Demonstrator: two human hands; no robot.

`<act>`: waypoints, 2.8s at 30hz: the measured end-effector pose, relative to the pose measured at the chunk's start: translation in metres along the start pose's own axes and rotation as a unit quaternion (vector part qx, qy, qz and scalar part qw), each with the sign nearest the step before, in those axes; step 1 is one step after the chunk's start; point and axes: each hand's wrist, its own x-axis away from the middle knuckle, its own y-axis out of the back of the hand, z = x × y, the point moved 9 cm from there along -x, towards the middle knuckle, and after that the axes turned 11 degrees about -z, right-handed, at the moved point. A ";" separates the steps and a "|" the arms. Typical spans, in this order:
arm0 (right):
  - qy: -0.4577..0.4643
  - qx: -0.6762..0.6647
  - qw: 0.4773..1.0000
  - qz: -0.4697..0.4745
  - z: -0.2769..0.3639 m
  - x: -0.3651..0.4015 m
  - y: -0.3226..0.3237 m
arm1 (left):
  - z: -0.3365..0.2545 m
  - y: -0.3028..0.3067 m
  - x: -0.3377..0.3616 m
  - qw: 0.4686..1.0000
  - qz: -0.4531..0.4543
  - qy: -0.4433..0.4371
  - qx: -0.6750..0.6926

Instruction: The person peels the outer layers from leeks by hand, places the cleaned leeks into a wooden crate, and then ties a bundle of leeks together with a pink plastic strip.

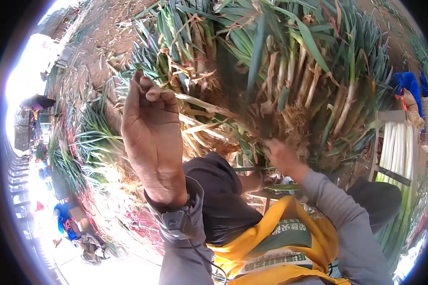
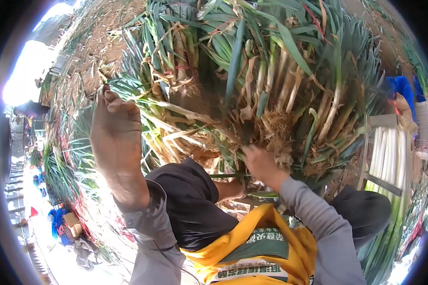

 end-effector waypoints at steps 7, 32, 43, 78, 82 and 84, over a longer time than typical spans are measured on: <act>-0.060 -0.075 0.990 -0.099 0.024 -0.153 -0.045 | -0.027 0.022 -0.005 0.999 -0.035 -0.020 0.003; 0.047 -0.002 0.998 0.035 0.078 -0.363 -0.007 | 0.012 0.032 -0.030 0.987 -0.154 0.021 -0.038; 0.157 0.243 0.957 0.006 0.094 -0.337 0.241 | 0.015 0.029 -0.024 0.987 -0.147 0.020 -0.058; -0.023 -0.023 0.998 -0.053 -0.095 -0.226 0.165 | 0.167 -0.029 -0.042 0.752 0.179 0.119 -0.623; 0.001 0.145 0.989 -0.040 -0.073 -0.185 0.204 | 0.218 0.014 -0.063 0.747 0.115 0.182 -0.629; 0.040 0.157 0.986 -0.028 -0.082 -0.176 0.210 | 0.244 0.014 -0.064 0.718 0.170 0.106 -0.667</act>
